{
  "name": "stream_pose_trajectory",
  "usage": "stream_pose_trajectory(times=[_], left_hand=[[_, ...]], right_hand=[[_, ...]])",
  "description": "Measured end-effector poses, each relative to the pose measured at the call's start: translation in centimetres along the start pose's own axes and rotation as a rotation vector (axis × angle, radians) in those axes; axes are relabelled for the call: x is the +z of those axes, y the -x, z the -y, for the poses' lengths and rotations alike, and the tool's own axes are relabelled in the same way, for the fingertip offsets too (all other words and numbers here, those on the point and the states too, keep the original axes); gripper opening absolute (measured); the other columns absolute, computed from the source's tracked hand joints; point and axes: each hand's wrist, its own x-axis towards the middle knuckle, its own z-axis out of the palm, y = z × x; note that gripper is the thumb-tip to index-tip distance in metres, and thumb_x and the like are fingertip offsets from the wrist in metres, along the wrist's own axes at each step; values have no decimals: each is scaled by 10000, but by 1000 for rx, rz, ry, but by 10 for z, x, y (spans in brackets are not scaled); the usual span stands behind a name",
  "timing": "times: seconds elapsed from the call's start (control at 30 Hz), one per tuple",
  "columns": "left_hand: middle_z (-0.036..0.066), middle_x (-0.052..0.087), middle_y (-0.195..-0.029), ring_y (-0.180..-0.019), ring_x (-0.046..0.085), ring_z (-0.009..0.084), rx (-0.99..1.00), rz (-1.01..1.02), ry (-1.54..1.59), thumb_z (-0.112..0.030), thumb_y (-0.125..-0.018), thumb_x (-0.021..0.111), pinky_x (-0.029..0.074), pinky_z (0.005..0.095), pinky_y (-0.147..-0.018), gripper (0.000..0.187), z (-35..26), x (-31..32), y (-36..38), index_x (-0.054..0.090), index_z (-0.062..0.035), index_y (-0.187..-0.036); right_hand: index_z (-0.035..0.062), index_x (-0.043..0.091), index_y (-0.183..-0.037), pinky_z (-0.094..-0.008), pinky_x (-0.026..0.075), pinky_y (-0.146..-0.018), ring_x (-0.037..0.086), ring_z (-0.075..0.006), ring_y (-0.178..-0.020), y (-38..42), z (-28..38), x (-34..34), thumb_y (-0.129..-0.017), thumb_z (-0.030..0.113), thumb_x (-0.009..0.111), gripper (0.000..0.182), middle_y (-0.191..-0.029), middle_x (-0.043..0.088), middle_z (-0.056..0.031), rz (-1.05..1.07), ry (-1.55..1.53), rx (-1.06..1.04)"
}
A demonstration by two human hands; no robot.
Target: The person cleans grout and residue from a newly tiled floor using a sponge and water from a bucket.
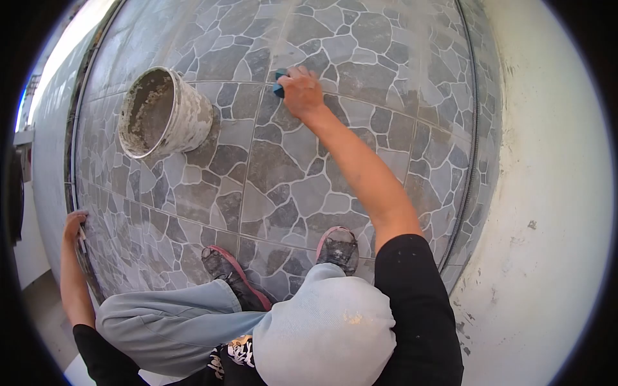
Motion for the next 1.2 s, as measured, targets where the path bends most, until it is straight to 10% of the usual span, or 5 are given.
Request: stream_pose_trajectory(times=[0.23,0.5,0.77,1.1,1.2], left_hand=[[20,670,-891,-753,598,114,252,75,108,-92,-847,590,465,256,-684,350,-110,20,-30,718,26,-1151],[44,681,-810,-646,579,145,44,57,84,-54,-769,578,459,308,-580,365,78,28,-69,754,30,-1078],[24,645,-772,-615,550,126,143,4,59,-92,-792,595,418,303,-543,360,1,20,-43,753,24,-1093],[4,639,-789,-659,546,113,219,-11,140,-111,-822,622,404,293,-543,330,-70,41,-21,759,-14,-1106],[16,636,-771,-650,544,123,150,21,86,-115,-822,616,411,300,-566,328,-54,51,-15,762,-11,-1097]], right_hand=[[198,768,-966,-462,444,-931,587,-274,-1132,-5,8,-5,-821,110,650,207,-1083,637,-68,204,110,133],[136,679,-1073,-483,493,-812,630,-352,-1014,176,-174,-228,-835,61,651,251,-1053,645,-120,230,648,590],[71,695,-1034,-470,470,-832,593,-348,-970,47,13,-17,-882,110,580,194,-979,593,-145,-68,286,271],[126,694,-990,-421,467,-870,606,-281,-1019,-4,106,30,-868,107,586,163,-1004,598,-121,416,-230,-642],[133,690,-1007,-417,504,-819,631,-278,-998,-74,31,55,-903,137,563,164,-1040,618,-131,42,154,-270]])
